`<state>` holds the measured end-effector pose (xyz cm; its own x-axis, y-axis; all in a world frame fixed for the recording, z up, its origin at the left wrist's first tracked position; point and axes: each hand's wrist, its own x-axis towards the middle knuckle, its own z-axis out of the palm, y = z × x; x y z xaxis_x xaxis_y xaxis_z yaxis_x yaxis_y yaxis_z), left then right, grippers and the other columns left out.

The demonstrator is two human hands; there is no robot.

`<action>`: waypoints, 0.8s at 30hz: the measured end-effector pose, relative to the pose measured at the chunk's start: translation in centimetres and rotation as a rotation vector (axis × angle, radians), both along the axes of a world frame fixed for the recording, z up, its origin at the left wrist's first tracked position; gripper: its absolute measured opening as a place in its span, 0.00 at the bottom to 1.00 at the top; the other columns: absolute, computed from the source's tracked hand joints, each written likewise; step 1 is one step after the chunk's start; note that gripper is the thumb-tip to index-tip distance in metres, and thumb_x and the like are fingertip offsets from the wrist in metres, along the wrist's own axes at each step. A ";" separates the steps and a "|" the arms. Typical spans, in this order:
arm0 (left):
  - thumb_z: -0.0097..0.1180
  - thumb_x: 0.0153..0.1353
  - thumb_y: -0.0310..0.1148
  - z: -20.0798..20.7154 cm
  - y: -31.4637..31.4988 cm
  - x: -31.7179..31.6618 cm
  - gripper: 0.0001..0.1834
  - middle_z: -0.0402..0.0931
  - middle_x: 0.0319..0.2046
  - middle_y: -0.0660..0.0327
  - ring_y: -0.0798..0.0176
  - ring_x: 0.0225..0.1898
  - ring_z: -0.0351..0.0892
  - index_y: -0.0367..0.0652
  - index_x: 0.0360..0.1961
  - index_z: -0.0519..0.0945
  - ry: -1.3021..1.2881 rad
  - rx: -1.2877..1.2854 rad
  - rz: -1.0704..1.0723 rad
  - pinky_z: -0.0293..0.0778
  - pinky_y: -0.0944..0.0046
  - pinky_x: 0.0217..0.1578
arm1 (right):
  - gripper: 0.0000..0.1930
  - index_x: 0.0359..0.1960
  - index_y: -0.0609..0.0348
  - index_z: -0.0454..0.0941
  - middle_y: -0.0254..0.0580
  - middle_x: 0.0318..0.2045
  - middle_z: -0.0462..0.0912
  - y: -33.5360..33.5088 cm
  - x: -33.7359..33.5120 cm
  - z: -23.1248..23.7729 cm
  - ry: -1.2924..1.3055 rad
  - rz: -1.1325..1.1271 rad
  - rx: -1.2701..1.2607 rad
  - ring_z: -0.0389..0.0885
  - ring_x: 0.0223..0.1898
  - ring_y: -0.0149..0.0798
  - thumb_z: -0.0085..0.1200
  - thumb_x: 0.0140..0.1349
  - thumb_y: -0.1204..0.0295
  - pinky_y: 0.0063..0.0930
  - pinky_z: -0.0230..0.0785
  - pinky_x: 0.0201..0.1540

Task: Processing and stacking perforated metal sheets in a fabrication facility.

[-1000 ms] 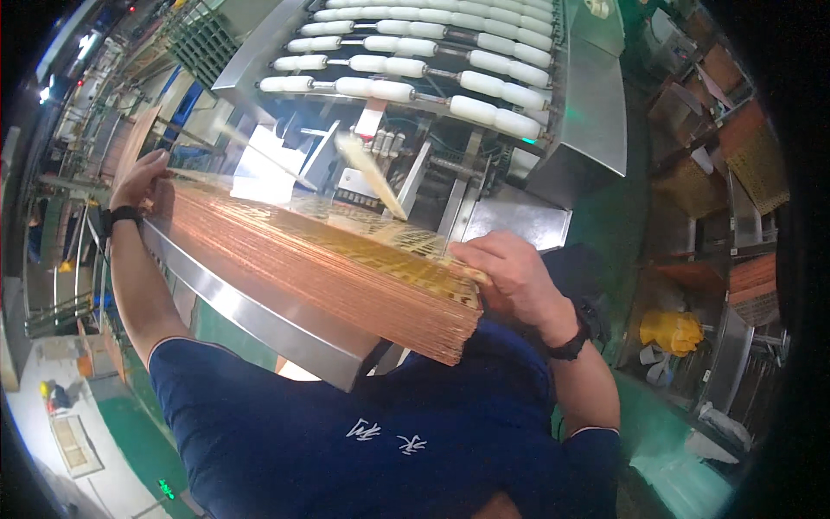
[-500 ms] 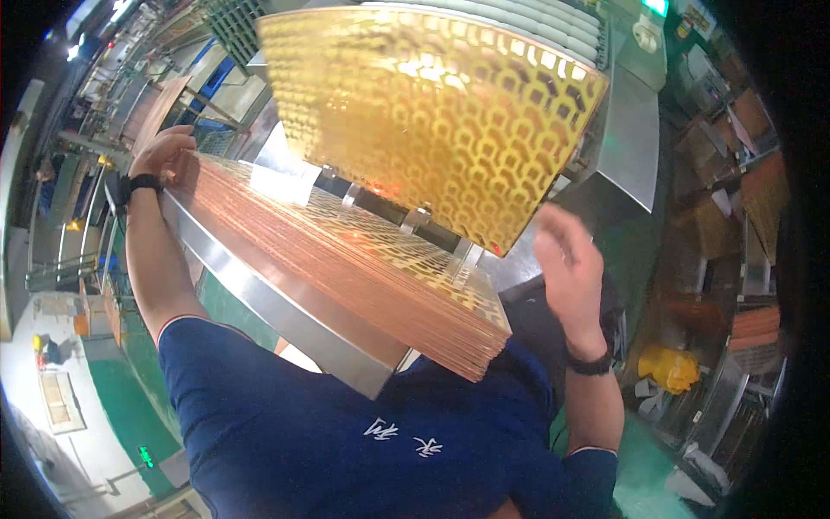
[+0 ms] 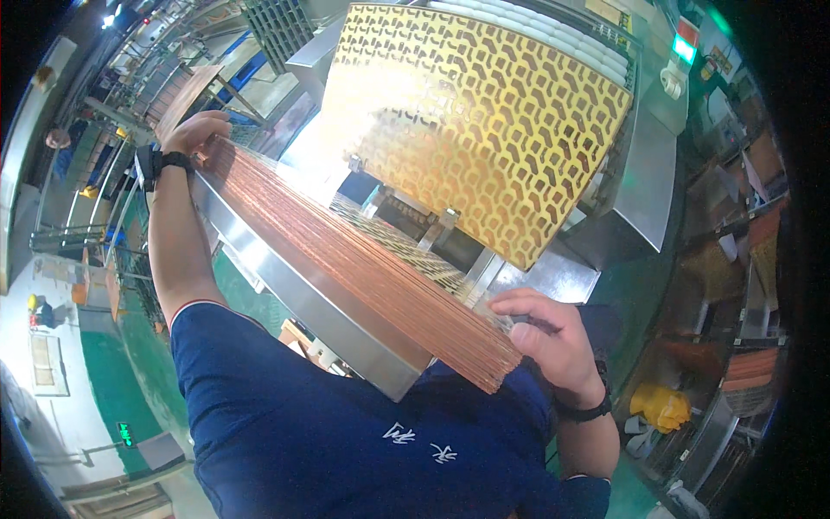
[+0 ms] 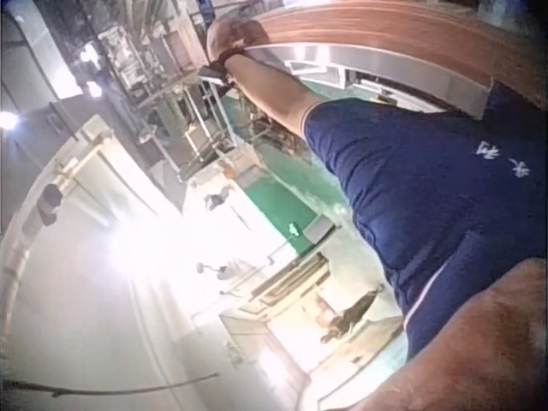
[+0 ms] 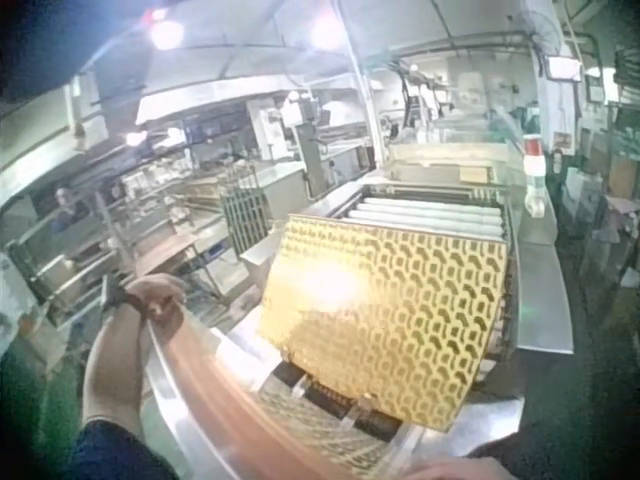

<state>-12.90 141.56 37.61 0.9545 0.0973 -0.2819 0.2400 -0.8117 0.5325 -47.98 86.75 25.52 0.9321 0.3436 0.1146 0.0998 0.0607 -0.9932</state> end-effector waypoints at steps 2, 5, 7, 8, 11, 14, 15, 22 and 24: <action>0.62 0.57 0.38 0.1 0.2 0.1 0.33 0.78 0.47 0.59 0.61 0.45 0.79 0.42 0.65 0.72 0.003 0.034 -0.005 0.78 0.56 0.40 | 0.18 0.51 0.67 0.79 0.48 0.50 0.81 -0.1 0.0 -0.1 0.116 -0.075 0.026 0.77 0.54 0.39 0.58 0.65 0.65 0.32 0.66 0.59; 0.63 0.56 0.39 0.1 0.6 0.4 0.33 0.78 0.47 0.59 0.61 0.45 0.79 0.42 0.64 0.73 0.012 0.007 -0.009 0.78 0.56 0.40 | 0.18 0.50 0.67 0.79 0.48 0.50 0.81 -0.4 0.1 -0.8 0.049 -0.026 0.066 0.77 0.53 0.38 0.59 0.65 0.66 0.32 0.66 0.58; 0.63 0.56 0.39 0.3 -0.4 0.0 0.34 0.78 0.47 0.59 0.61 0.46 0.78 0.42 0.64 0.73 0.004 0.063 0.018 0.78 0.55 0.41 | 0.17 0.50 0.67 0.80 0.48 0.50 0.81 -0.4 0.3 -0.6 0.029 -0.015 0.050 0.77 0.53 0.39 0.59 0.64 0.67 0.32 0.66 0.58; 0.63 0.56 0.39 0.5 -0.9 -0.3 0.34 0.78 0.47 0.59 0.61 0.46 0.78 0.42 0.64 0.73 0.005 0.063 0.018 0.78 0.55 0.41 | 0.17 0.50 0.67 0.80 0.48 0.50 0.81 -0.3 0.3 -0.4 0.008 -0.003 0.038 0.77 0.53 0.39 0.59 0.64 0.68 0.32 0.66 0.58; 0.63 0.55 0.38 0.9 -1.6 -0.8 0.33 0.79 0.47 0.60 0.62 0.45 0.78 0.43 0.64 0.74 0.028 0.046 0.011 0.78 0.56 0.40 | 0.16 0.49 0.67 0.80 0.48 0.49 0.81 -0.2 0.2 0.3 -0.008 -0.033 0.012 0.77 0.53 0.39 0.60 0.63 0.70 0.32 0.66 0.58; 0.62 0.54 0.38 0.9 -1.4 -1.0 0.33 0.78 0.47 0.61 0.64 0.44 0.79 0.45 0.64 0.74 0.048 0.024 0.020 0.78 0.59 0.37 | 0.17 0.49 0.67 0.80 0.49 0.49 0.81 -0.3 0.2 0.6 -0.051 -0.066 -0.031 0.78 0.52 0.40 0.60 0.62 0.71 0.33 0.66 0.58; 0.63 0.54 0.37 0.6 -1.2 -0.9 0.34 0.77 0.49 0.60 0.64 0.44 0.78 0.45 0.64 0.73 0.023 0.024 0.047 0.78 0.60 0.37 | 0.17 0.49 0.67 0.80 0.49 0.49 0.81 -0.4 0.3 0.6 -0.053 -0.066 -0.032 0.78 0.52 0.40 0.60 0.62 0.71 0.33 0.66 0.58; 0.65 0.53 0.35 0.0 0.3 0.1 0.38 0.78 0.53 0.57 0.62 0.43 0.77 0.49 0.68 0.70 0.049 0.044 0.059 0.76 0.60 0.38 | 0.18 0.51 0.66 0.80 0.48 0.52 0.80 -1.0 0.2 -1.2 0.026 0.015 0.125 0.76 0.55 0.40 0.62 0.62 0.69 0.32 0.64 0.61; 0.66 0.53 0.35 0.2 0.3 0.0 0.38 0.79 0.49 0.59 0.65 0.39 0.76 0.50 0.68 0.70 0.065 0.021 0.084 0.75 0.62 0.36 | 0.19 0.52 0.66 0.80 0.48 0.53 0.79 -1.3 0.5 -1.0 0.024 0.062 0.176 0.75 0.56 0.41 0.63 0.62 0.68 0.33 0.63 0.61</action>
<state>-12.89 141.84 37.82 0.9225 0.1833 -0.3397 0.3414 -0.7981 0.4965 -47.47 85.46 24.56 0.9130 0.3771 0.1558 0.0667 0.2387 -0.9688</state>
